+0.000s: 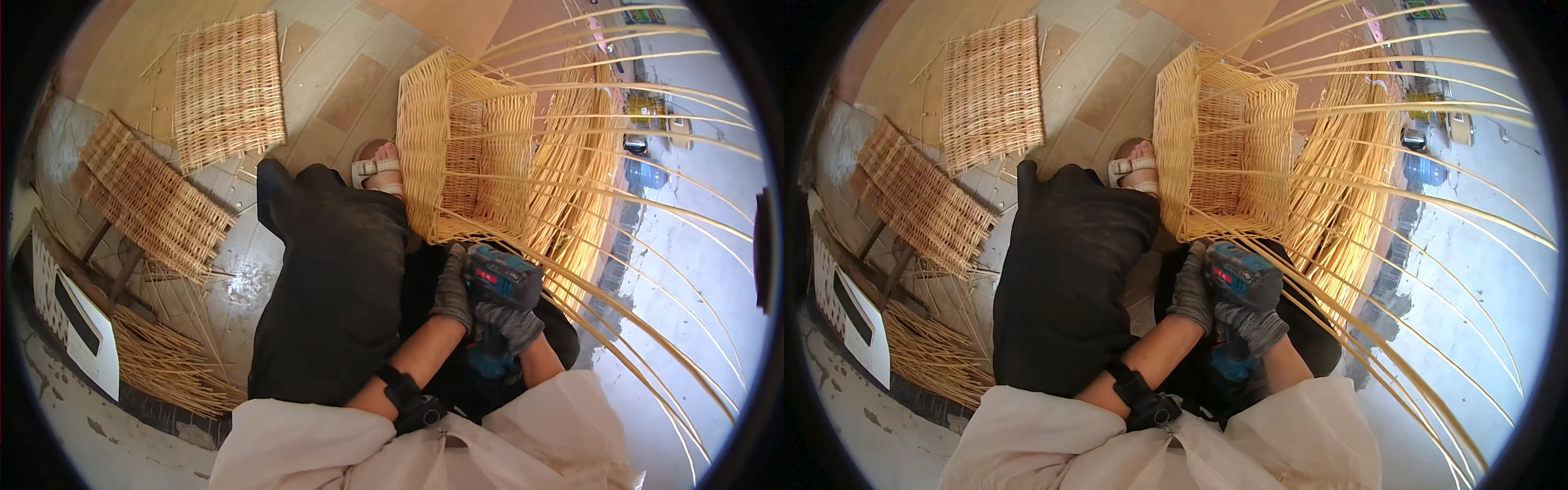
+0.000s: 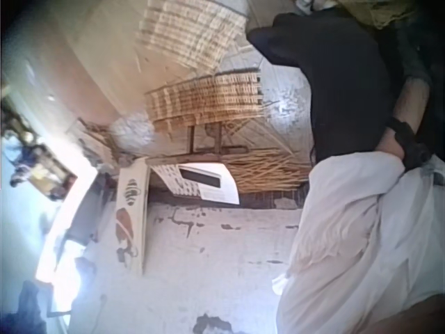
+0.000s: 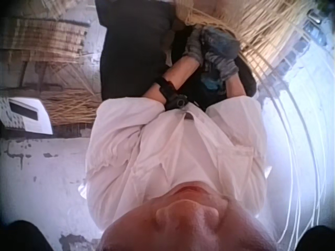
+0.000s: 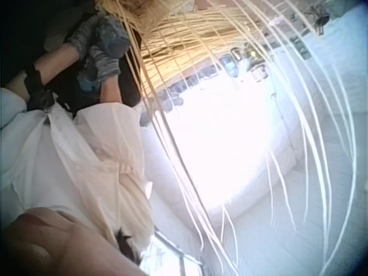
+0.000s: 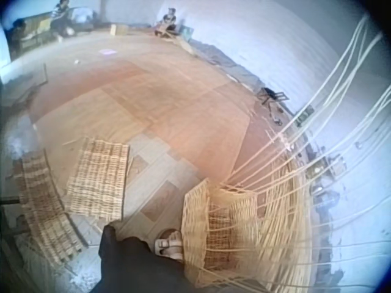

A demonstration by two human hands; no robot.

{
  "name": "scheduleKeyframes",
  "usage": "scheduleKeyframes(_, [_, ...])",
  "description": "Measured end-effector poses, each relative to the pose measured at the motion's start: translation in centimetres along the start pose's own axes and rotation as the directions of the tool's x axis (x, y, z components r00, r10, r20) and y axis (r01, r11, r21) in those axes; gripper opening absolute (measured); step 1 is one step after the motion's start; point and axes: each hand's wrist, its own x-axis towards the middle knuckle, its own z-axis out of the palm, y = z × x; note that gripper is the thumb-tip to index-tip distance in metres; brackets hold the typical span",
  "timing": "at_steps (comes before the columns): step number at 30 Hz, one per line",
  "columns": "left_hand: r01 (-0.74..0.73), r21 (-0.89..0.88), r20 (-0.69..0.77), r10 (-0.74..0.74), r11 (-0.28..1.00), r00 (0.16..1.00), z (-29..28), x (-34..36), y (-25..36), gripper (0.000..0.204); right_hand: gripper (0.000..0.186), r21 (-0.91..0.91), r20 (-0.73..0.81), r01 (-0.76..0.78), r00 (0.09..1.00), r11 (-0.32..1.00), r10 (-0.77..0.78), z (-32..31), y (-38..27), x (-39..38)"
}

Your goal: Weaving a large wicker basket using wooden strips and a power drill for assembly.

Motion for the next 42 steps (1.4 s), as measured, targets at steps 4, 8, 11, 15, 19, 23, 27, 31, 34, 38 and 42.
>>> scheduleKeyframes(4, [0.009, 0.001, 0.007, -0.009, 1.0, 1.0, -0.2, -0.5, 0.3, 0.046, 0.049, -0.068, -0.051, 0.067, 0.996, 0.995, -0.071, 1.1, 0.7, -0.5])
scheduleKeyframes(8, [0.021, -0.01, 0.049, -0.02, 1.0, 0.999, -1.1, -0.3, 0.4, 0.049, 0.056, -0.223, -0.029, 0.154, 0.986, 0.963, -0.165, 3.1, 3.2, -1.6])
scheduleKeyframes(11, [0.022, 0.007, 0.008, -0.023, 1.0, 1.0, -1.6, 0.1, 0.4, 0.051, 0.058, -0.22, -0.062, 0.141, 0.985, 0.965, -0.159, 4.6, 5.4, -2.4])
scheduleKeyframes(15, [0.007, -0.005, 0.033, -0.007, 1.0, 0.999, -1.9, 0.5, 0.2, 0.052, 0.06, -0.227, -0.073, 0.148, 0.983, 0.963, -0.168, 5.6, 7.4, -2.6])
scheduleKeyframes(19, [0.009, 0.006, 0.009, -0.009, 1.0, 1.0, -1.9, 0.9, 0.3, 0.049, 0.059, -0.081, 0.012, 0.015, 1.0, 0.997, -0.014, 5.9, 7.6, -2.1])
scheduleKeyframes(23, [-0.013, 0.052, -0.029, 0.015, 0.999, 0.999, -2.2, 1.6, 0.4, 0.046, 0.059, -0.163, -0.033, 0.063, 0.997, 0.985, -0.069, 5.8, 6.5, -2.2])
scheduleKeyframes(27, [-0.041, -0.011, 0.007, 0.041, 0.999, 0.999, -2.8, 1.9, 0.5, 0.043, 0.062, -0.197, -0.02, 0.041, 0.999, 0.979, -0.046, 5.9, 5.5, -2.6])
scheduleKeyframes(31, [-0.076, 0.034, 0.002, 0.076, 0.997, 0.997, -2.9, 1.7, 0.7, 0.041, 0.062, -0.2, 0.068, -0.048, 0.996, 0.979, 0.063, 6.2, 5.2, -2.7])
scheduleKeyframes(34, [-0.048, 0.022, -0.023, 0.049, 0.999, 0.999, -2.6, 1.6, 0.7, 0.04, 0.06, -0.085, 0.067, -0.078, 0.994, 0.993, 0.084, 6.2, 5.4, -2.5])
scheduleKeyframes(38, [-0.005, -0.036, -0.021, 0.004, 0.999, 1.0, -2.3, 1.5, 0.8, 0.041, 0.059, -0.092, 0.034, -0.017, 0.999, 0.996, 0.021, 6.0, 5.8, -2.5])
scheduleKeyframes(42, [-0.009, 0.007, -0.036, 0.01, 1.0, 0.999, -2.5, 1.8, 0.9, 0.045, 0.059, -0.129, 0.033, -0.005, 0.999, 0.992, 0.01, 6.2, 6.3, -2.5])
